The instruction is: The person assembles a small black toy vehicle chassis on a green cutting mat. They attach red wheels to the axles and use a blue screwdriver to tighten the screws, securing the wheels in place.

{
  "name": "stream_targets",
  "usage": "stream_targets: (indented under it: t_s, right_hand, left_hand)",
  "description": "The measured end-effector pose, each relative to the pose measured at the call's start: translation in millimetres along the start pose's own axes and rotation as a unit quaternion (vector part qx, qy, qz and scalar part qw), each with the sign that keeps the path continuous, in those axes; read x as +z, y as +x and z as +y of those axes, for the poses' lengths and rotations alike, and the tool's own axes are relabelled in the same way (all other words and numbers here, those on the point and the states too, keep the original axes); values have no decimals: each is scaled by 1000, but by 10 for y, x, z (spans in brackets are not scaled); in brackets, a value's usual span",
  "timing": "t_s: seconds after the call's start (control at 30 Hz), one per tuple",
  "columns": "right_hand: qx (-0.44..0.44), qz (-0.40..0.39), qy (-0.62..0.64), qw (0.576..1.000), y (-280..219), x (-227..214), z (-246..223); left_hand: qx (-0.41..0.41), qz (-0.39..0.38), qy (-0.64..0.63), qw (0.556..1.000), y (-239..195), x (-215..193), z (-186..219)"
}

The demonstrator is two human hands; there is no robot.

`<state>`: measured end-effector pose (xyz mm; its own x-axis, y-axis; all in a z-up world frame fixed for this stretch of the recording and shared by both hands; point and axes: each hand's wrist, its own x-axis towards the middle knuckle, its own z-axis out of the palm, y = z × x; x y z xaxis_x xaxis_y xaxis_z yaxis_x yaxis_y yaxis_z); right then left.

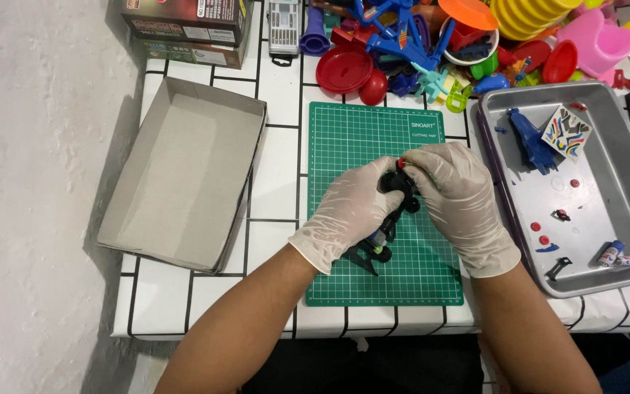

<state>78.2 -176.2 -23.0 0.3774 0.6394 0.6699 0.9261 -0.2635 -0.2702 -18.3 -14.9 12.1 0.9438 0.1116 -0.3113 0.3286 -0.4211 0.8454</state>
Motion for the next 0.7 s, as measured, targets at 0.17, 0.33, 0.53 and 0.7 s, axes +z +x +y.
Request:
stream_targets:
  t_s: [0.17,0.33,0.53,0.7]
  right_hand:
    - [47,14,64,997,-38,17,79]
    - [70,22,99,992,-16,31,26]
    - [66,10,93,993,-4,35,27]
    - [31,4,63,998,4,42,51]
  left_hand:
    - [-12,-2,-8,1000,-130,-95,109]
    - [-9,6,-29,1000,-78,-56,56]
    - [-2,18,-60,998,-20,-6,-9]
    - [5,30,-92,995,31,35,-61]
